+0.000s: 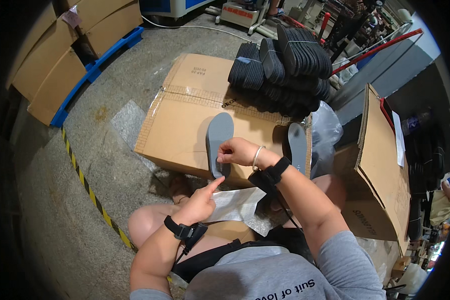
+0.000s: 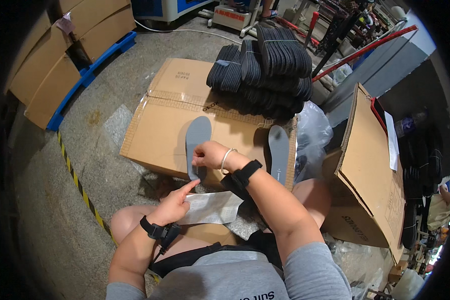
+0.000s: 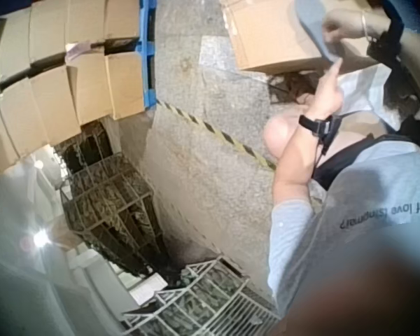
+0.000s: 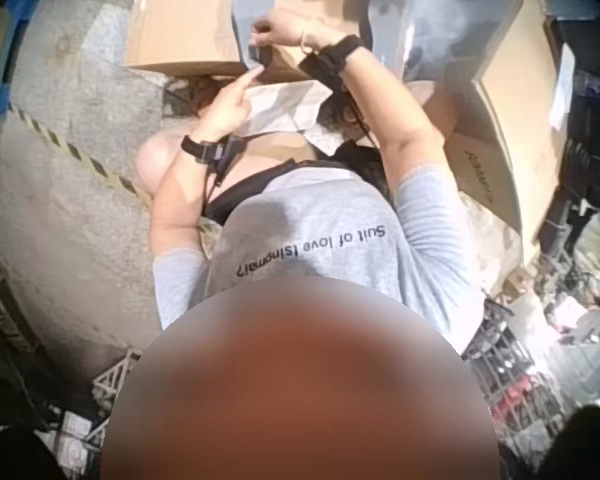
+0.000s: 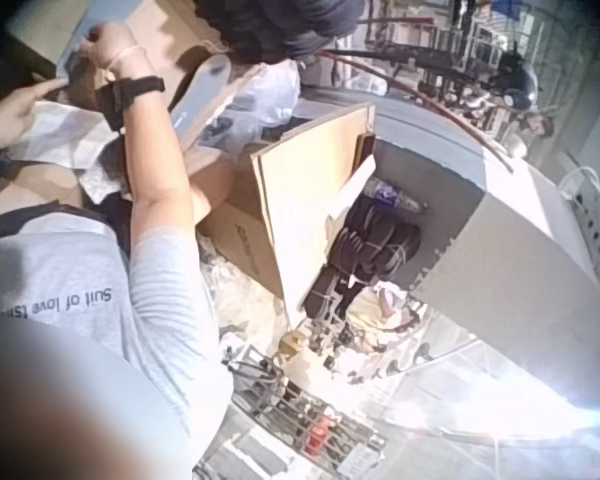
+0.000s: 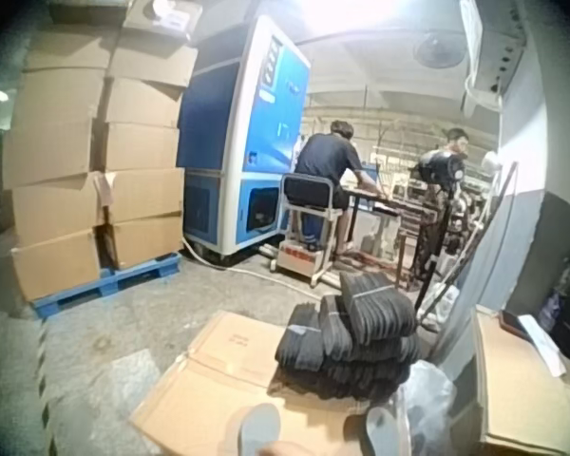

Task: Group, count, and place shoe insoles into plastic bags for packaging in a factory setting.

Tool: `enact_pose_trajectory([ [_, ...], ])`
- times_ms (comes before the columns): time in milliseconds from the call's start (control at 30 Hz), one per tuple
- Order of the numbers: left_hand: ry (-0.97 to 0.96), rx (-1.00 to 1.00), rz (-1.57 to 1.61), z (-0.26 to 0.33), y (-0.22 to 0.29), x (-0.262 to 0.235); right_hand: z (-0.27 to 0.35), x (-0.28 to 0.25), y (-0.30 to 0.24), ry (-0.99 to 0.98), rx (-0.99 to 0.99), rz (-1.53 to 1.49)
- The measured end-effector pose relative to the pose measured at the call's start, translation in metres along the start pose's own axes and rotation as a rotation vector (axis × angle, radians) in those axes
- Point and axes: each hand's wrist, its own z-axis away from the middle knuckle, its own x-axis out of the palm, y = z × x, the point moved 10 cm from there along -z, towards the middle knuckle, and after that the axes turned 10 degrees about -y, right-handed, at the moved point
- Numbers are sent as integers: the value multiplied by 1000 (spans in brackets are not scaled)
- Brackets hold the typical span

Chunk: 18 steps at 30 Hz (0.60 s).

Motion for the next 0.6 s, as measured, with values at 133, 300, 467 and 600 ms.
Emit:
enact_pose_trajectory([
  [133,40,98,-70,2,4,0,-13,13,3,-167,112,34],
  [300,2,15,-117,-2,4,2,-17,19,8,-220,117,44],
  [467,9,20,-130,-4,1,2,-19,19,8,-208,115,66],
  [600,29,61,-113,-4,2,2,-20,20,12,-174,136,65],
])
